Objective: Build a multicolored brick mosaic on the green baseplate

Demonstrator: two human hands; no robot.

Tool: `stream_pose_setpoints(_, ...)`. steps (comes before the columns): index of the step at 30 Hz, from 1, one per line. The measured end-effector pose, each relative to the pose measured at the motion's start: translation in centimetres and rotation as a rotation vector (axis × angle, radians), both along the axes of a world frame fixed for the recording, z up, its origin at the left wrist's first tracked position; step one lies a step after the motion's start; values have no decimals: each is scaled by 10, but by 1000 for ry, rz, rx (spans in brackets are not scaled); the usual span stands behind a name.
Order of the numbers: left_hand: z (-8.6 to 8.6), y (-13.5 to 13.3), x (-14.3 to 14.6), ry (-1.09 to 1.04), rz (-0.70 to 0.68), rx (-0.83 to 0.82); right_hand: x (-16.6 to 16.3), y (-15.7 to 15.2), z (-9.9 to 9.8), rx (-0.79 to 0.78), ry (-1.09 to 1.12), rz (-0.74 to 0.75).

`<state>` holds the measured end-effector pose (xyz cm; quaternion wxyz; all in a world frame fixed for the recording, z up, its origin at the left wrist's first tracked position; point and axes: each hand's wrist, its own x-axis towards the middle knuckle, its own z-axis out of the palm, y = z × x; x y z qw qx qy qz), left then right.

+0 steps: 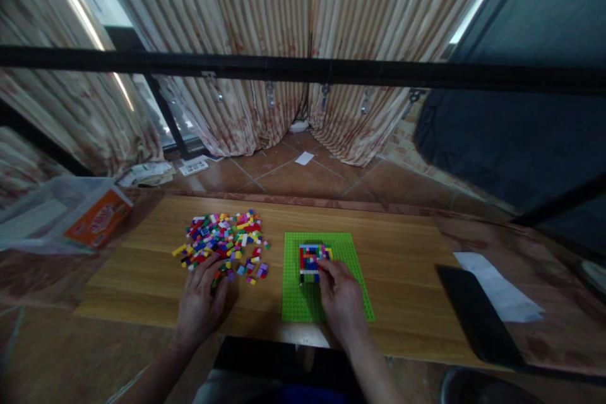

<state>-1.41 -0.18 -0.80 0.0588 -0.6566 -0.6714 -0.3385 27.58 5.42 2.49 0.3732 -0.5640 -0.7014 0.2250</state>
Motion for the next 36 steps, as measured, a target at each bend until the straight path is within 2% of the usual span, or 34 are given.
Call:
stream_pose_setpoints(9,3,0,1,-3,-13,17,-14,10,4,95,-264,18)
stream_pose_setpoints(15,4,0,1,9,-6,21,-15,15,2,109,-343,-6)
stream_pose_setpoints(25,4,1,2,-13,-3,29,-15,18,-7,108,-137,-74)
stream_pose_setpoints(31,1,1,1,-8,-8,19,-12,13,-6,92,-88,-84)
stream_pose_setpoints(36,3,0,2,-8,-4,14,-5,12,-7,86,-54,-148)
